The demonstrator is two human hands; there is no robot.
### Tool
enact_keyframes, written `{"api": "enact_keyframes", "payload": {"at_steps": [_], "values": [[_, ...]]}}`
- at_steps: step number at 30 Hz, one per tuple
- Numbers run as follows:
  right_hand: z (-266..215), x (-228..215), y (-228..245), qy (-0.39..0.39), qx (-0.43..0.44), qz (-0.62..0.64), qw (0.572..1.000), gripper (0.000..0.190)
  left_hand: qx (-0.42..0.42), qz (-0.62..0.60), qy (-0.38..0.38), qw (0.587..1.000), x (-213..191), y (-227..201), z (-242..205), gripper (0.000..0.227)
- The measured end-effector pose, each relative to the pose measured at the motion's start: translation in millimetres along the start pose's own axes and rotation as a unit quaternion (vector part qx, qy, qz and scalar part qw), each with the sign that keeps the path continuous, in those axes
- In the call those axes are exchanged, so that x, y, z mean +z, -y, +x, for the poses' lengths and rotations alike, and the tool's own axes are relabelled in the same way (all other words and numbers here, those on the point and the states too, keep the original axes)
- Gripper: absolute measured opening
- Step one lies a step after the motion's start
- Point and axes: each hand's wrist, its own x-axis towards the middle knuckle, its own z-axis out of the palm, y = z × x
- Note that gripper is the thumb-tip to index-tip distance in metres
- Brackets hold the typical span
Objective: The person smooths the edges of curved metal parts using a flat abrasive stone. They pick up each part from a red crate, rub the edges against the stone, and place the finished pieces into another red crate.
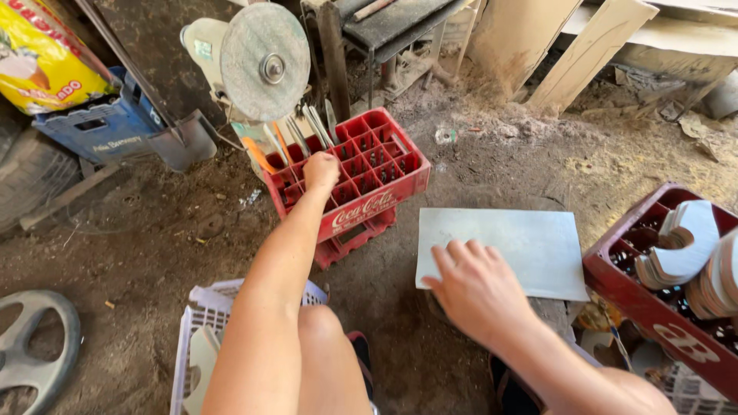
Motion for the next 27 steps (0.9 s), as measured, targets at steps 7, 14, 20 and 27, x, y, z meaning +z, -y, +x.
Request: {"api": "enact_keyframes", "payload": {"at_steps": [7, 14, 20, 27], "values": [[4, 14, 2, 0.010, -0.053, 0.044, 0.998, 0.042, -0.023, -0.132, -0.097, 0.986, 21, 9, 70, 0.029], [10, 27, -26, 0.109, -0.044, 0.039, 0.992, 0.054, 0.137, 0.189, -0.170, 0.958, 23, -21, 96, 0.048], [4, 41, -41, 0.201, -0.006, 0.044, 0.979, 0.063, 0.121, 0.312, -0.109, 0.936, 15, -37, 115, 0.050], [8, 42, -43, 0.255, 0.007, 0.054, 0.965, 0.062, 0.187, 0.358, -0.107, 0.909, 33, -50, 100, 0.048]]}}
